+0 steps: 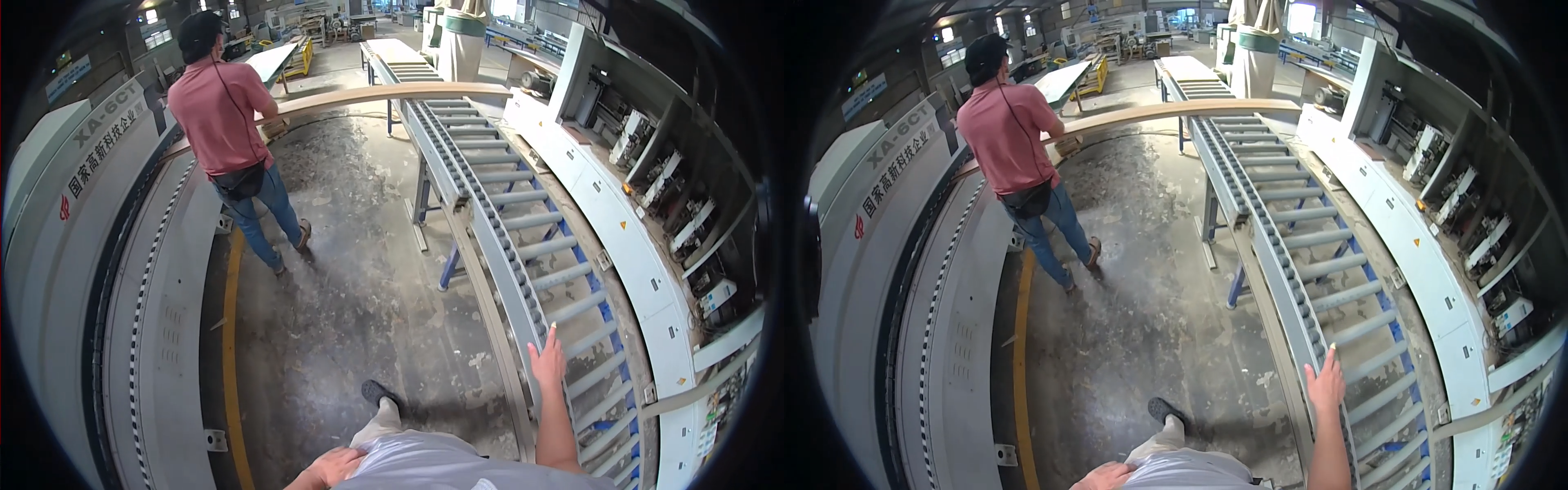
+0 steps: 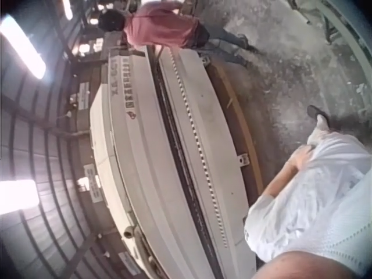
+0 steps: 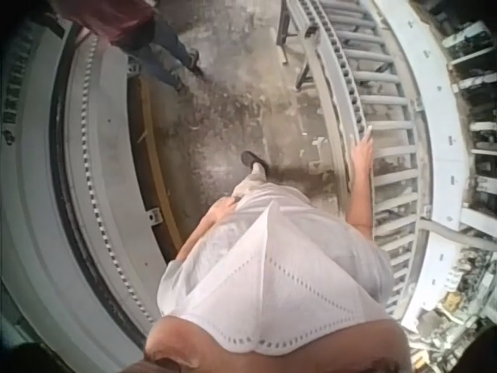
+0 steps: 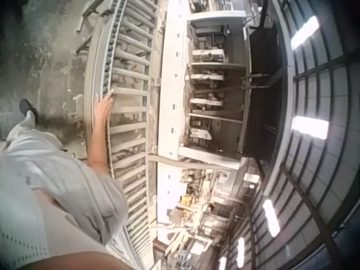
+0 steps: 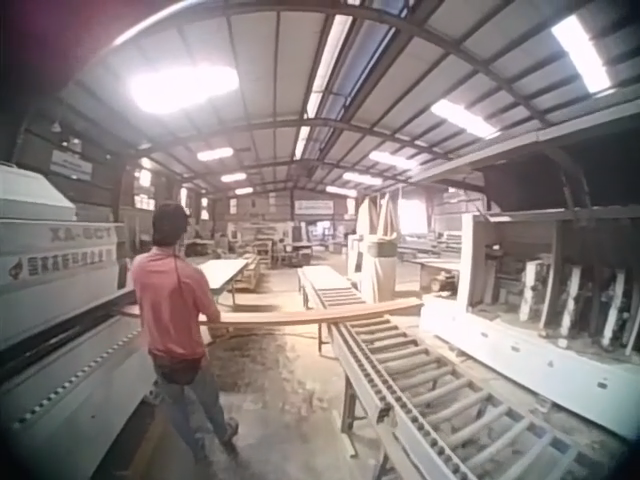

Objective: Picking up and placing wooden panels onto a conveyor belt system in a manufacturing facility.

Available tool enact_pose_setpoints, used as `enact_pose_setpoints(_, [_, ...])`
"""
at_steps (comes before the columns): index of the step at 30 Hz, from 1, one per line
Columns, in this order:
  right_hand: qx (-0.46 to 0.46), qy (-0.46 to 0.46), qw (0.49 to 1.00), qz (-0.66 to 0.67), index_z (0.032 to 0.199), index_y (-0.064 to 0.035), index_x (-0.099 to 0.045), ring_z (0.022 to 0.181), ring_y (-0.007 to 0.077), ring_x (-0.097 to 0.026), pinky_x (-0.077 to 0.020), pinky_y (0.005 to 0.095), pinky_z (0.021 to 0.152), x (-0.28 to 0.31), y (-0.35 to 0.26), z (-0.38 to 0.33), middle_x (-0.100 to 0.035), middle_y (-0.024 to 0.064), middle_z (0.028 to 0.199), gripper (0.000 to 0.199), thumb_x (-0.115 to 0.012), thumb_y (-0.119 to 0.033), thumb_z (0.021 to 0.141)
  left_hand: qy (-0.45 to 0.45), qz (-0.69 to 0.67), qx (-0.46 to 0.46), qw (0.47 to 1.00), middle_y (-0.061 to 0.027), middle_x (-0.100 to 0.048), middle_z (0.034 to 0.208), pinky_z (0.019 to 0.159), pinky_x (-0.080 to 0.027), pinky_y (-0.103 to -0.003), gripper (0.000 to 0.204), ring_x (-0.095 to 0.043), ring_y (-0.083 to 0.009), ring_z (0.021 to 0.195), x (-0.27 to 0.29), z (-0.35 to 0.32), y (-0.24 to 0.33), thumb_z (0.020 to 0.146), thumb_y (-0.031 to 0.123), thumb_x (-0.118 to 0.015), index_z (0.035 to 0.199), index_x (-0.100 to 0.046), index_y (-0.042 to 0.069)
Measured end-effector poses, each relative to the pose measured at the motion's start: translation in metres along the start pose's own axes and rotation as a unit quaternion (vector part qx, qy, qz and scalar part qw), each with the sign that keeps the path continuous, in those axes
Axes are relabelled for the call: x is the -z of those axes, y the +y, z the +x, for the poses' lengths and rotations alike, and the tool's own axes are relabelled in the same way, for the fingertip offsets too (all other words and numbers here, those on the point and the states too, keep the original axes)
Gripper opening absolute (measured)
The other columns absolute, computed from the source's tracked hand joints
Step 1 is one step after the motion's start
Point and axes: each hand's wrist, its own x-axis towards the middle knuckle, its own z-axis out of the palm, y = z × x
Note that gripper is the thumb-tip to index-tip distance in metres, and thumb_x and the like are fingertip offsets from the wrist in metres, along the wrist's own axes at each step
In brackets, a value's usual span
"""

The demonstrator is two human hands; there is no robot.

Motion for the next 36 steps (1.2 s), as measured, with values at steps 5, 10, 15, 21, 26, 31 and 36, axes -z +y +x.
enact_pose_setpoints(5, [-0.03, 0.007, 0.999, -0.008, 0.142, -0.0075, -0.022, 0.105, 0.038, -0.051, -0.0421, 0.0464, 0.086, -0.013, -0.04, 0.05, -0.05, 0.0209, 0.116, 0.073, -0.053, -0.042, 0.086, -0.049, -0.008, -0.05, 0.997, -0.0164, -0.049, 0.118, 0.087, -0.046, -0.038, 0.044, -0.054, -0.0321, 0.104, 0.093, 0.046, -0.056, 0.083, 0.021, -0.047, 0.122, -0.042, 0.001])
enact_pose_setpoints(10, [-0.045, 0.019, 0.999, -0.011, 0.142, -0.009, -0.023, 0.104, 0.0395, -0.051, -0.0408, 0.0472, 0.086, -0.017, -0.071, 0.085, -0.05, 0.0228, 0.116, 0.069, -0.051, -0.041, 0.087, -0.005, -0.01, -0.022, 1.0, -0.0153, -0.051, 0.118, 0.086, -0.047, -0.039, 0.041, -0.056, -0.032, 0.101, 0.119, 0.061, -0.113, 0.083, 0.021, -0.047, 0.12, -0.046, 0.003])
enact_pose_setpoints(15, [-0.038, 0.03, 0.999, 0.005, 0.143, -0.0092, -0.021, 0.11, 0.0393, -0.047, -0.0378, 0.0462, 0.091, -0.024, -0.1, 0.129, -0.049, 0.0228, 0.121, 0.069, -0.051, -0.037, 0.088, -0.076, -0.075, 0.053, 0.993, -0.0159, -0.05, 0.12, 0.09, -0.044, -0.038, 0.042, -0.052, -0.0318, 0.108, 0.139, 0.088, -0.164, 0.085, 0.023, -0.044, 0.122, -0.045, 0.003])
enact_pose_setpoints(21, [-0.045, 0.009, 0.998, 0.044, 0.143, -0.0097, -0.02, 0.114, 0.0396, -0.045, -0.0357, 0.0463, 0.094, -0.039, -0.147, 0.209, -0.046, 0.0215, 0.126, 0.067, -0.05, -0.034, 0.089, -0.183, -0.243, 0.448, 0.841, -0.0182, -0.042, 0.136, 0.107, -0.027, -0.037, 0.058, -0.038, -0.0305, 0.127, 0.239, 0.178, -0.15, 0.092, 0.047, -0.038, 0.133, -0.042, 0.005])
enact_pose_setpoints(26, [0.001, 0.012, 0.995, 0.095, 0.144, -0.0096, -0.018, 0.117, 0.0404, -0.042, -0.0351, 0.0459, 0.095, -0.051, -0.2, 0.296, -0.042, 0.0228, 0.132, 0.066, -0.048, -0.032, 0.089, -0.092, -0.279, 0.473, 0.83, -0.0152, -0.042, 0.137, 0.109, -0.024, -0.035, 0.061, -0.036, -0.0265, 0.129, 0.22, 0.188, -0.244, 0.092, 0.047, -0.039, 0.136, -0.037, 0.005])
enact_pose_setpoints(31, [0.033, -0.017, 0.952, 0.305, 0.143, -0.0057, -0.02, 0.119, 0.0369, -0.044, -0.0344, 0.0386, 0.098, -0.077, -0.228, 0.397, -0.044, 0.0232, 0.131, 0.052, -0.034, -0.023, 0.097, -0.186, -0.128, 0.4, 0.888, -0.0153, -0.044, 0.134, 0.106, -0.028, -0.037, 0.055, -0.039, -0.0269, 0.126, 0.269, 0.283, -0.286, 0.092, 0.041, -0.041, 0.132, -0.042, 0.004])
enact_pose_setpoints(36, [0.06, -0.033, 0.955, 0.288, 0.143, -0.0018, -0.018, 0.125, 0.0372, -0.038, -0.0319, 0.0383, 0.102, -0.08, -0.279, 0.464, -0.035, 0.0248, 0.138, 0.054, -0.037, -0.022, 0.095, -0.11, 0.004, 0.035, 0.993, -0.0147, -0.048, 0.122, 0.09, -0.043, -0.039, 0.045, -0.052, -0.0309, 0.107, 0.307, 0.344, -0.327, 0.086, 0.023, -0.043, 0.126, -0.042, 0.004])
